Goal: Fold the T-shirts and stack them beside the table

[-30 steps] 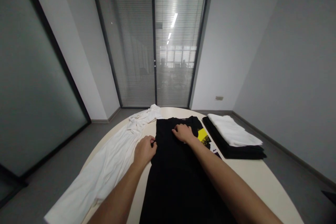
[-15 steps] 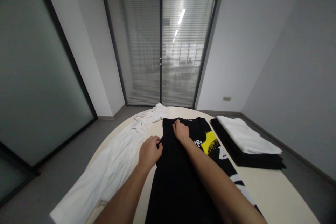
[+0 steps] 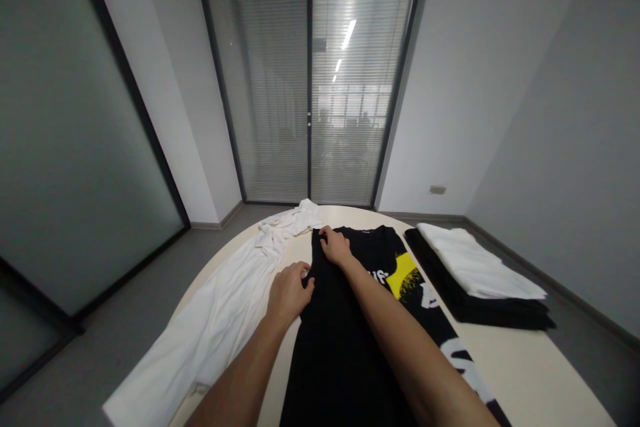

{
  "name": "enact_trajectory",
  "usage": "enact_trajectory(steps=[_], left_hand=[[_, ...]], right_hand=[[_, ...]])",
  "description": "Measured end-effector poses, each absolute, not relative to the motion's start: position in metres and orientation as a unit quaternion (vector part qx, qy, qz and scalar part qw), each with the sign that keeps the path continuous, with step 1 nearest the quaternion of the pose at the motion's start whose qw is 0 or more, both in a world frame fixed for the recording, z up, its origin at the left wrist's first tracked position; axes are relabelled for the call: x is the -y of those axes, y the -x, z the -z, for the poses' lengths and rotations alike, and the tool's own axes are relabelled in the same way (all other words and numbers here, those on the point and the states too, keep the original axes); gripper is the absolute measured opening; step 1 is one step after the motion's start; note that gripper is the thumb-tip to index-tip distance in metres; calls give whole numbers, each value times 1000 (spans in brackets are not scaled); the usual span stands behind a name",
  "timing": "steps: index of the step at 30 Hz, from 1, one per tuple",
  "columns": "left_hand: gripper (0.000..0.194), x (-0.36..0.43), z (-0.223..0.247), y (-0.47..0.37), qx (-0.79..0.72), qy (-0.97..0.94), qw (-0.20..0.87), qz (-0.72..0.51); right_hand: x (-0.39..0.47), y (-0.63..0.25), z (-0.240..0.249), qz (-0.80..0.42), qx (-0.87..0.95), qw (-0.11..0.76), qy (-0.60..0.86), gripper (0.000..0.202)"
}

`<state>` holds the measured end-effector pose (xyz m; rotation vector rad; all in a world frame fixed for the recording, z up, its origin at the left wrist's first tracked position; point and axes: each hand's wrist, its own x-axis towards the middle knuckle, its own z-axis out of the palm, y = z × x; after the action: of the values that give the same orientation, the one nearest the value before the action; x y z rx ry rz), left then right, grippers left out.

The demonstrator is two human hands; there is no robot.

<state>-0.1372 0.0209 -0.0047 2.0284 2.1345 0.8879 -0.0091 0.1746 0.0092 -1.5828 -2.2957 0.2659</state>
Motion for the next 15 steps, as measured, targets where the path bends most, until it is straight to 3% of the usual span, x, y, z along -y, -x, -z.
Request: enact_trajectory(steps=[8,13,15], left_hand=[[14,-21,6,136,-710,-648,22,-274],[16,-18,1,134,-735,-635,12,-239],[17,-17,-1,133,-740,-635,10,-222]], right_hand=[[-175,6,-2,-86,808,164,559,49],[-149,-6,-15,-6,824,208,527,40],[-135,-10,-17,-15,832,188,521,40]])
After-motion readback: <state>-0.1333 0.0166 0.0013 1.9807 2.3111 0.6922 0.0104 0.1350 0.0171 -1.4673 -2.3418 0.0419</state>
